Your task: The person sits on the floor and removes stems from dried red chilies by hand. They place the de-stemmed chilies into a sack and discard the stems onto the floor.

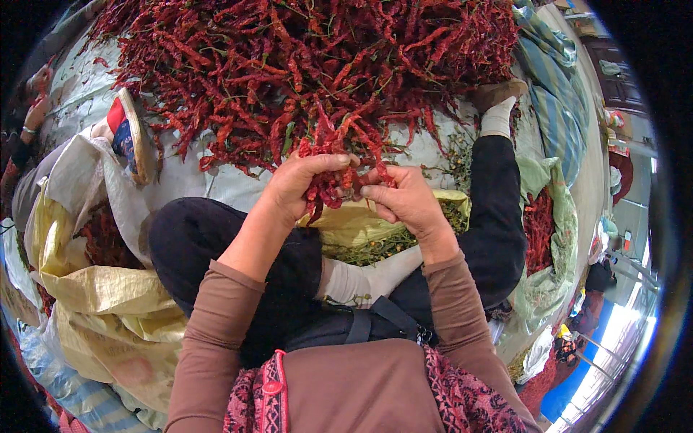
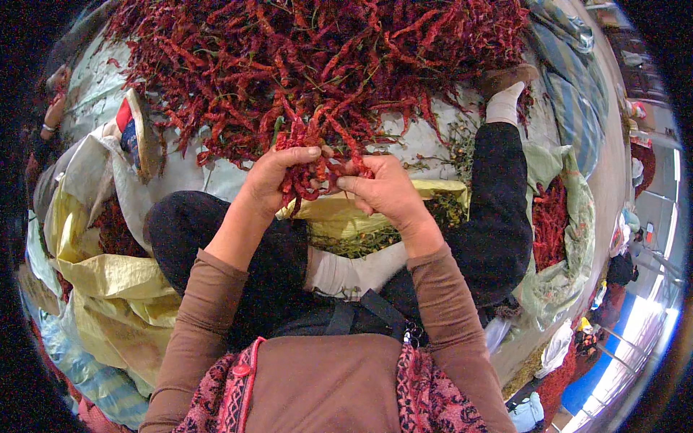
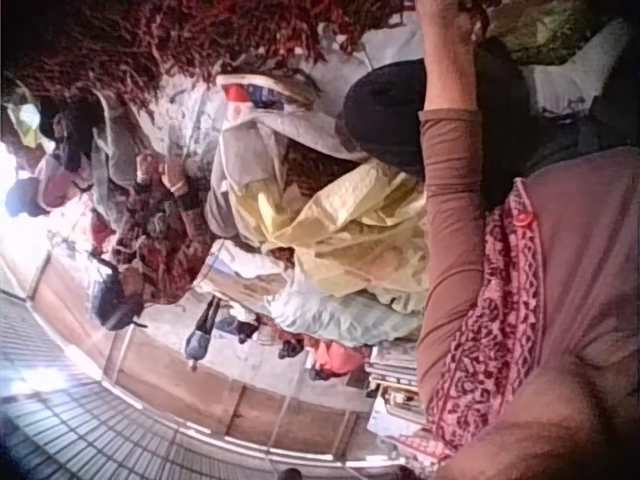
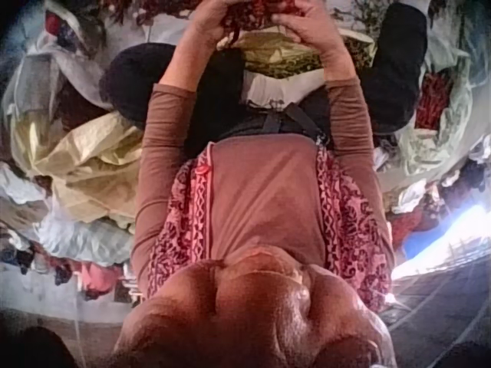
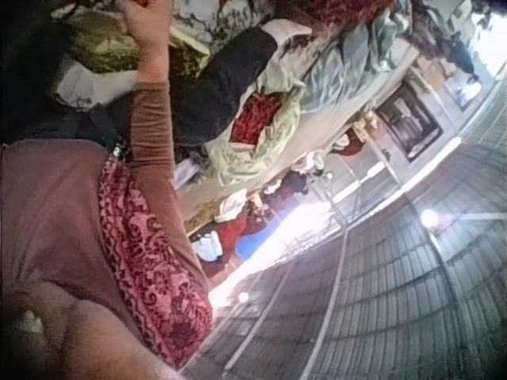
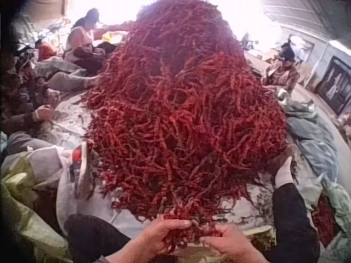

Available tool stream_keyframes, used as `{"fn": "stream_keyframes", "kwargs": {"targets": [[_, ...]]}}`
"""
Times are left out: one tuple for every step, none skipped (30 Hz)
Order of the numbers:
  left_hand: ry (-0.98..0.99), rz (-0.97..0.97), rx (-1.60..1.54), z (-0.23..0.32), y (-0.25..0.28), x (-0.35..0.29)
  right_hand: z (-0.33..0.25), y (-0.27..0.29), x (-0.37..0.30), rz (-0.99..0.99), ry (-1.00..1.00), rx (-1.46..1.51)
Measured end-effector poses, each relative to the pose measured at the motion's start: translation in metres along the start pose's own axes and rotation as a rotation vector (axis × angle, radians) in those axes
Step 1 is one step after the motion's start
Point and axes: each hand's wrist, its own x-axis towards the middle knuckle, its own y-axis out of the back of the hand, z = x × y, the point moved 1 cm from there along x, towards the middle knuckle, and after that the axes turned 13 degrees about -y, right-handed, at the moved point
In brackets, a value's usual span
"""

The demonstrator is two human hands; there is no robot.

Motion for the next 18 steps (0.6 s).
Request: {"fn": "stream_keyframes", "kwargs": {"targets": [[-0.019,0.017,-0.011,-0.001,0.0,0.0,0.002,-0.001,0.001,-0.019,0.009,0.022],[-0.028,0.022,-0.018,-0.001,0.0,0.0,0.002,-0.002,0.002,-0.063,0.013,0.073],[-0.038,0.028,-0.025,0.001,0.001,-0.001,0.003,-0.002,0.002,-0.063,0.002,0.126],[-0.048,0.032,-0.033,0.002,0.0,-0.001,0.005,-0.003,0.002,-0.062,-0.009,0.179],[-0.063,0.033,-0.051,0.003,-0.002,-0.002,0.007,-0.003,0.003,-0.062,-0.021,0.231],[-0.079,0.034,-0.07,0.003,-0.006,-0.003,0.01,0.0,0.005,0.009,-0.017,0.172],[-0.097,0.034,-0.088,0.005,-0.008,-0.003,0.012,0.003,0.006,0.08,-0.011,0.112],[-0.085,-0.045,-0.106,0.004,-0.006,-0.001,0.012,0.005,0.007,0.15,-0.004,0.052],[-0.073,-0.124,-0.122,0.003,-0.003,0.001,0.01,0.007,0.009,0.162,0.024,0.117],[-0.058,-0.204,-0.14,0.004,-0.005,0.001,0.004,0.008,0.01,0.177,0.05,0.185],[-0.054,-0.202,-0.127,0.004,-0.007,0.0,-0.003,0.008,0.011,0.191,0.076,0.252],[-0.05,-0.2,-0.114,0.003,-0.009,-0.002,-0.01,0.004,0.012,0.18,0.111,0.276],[-0.046,-0.198,-0.099,0.004,-0.013,-0.005,-0.014,0.0,0.013,0.189,0.156,0.281],[-0.054,-0.124,-0.093,0.004,-0.014,-0.008,-0.018,-0.003,0.014,0.198,0.201,0.287],[-0.06,-0.116,-0.098,0.004,-0.014,-0.007,-0.02,-0.005,0.014,0.207,0.246,0.291],[-0.068,-0.105,-0.103,0.005,-0.013,-0.006,-0.022,-0.008,0.014,0.168,0.246,0.285],[-0.076,-0.094,-0.109,0.006,-0.012,-0.006,-0.023,-0.01,0.014,0.129,0.246,0.278],[-0.065,-0.078,-0.091,0.005,-0.011,-0.006,-0.024,-0.012,0.014,0.09,0.246,0.271]]}}
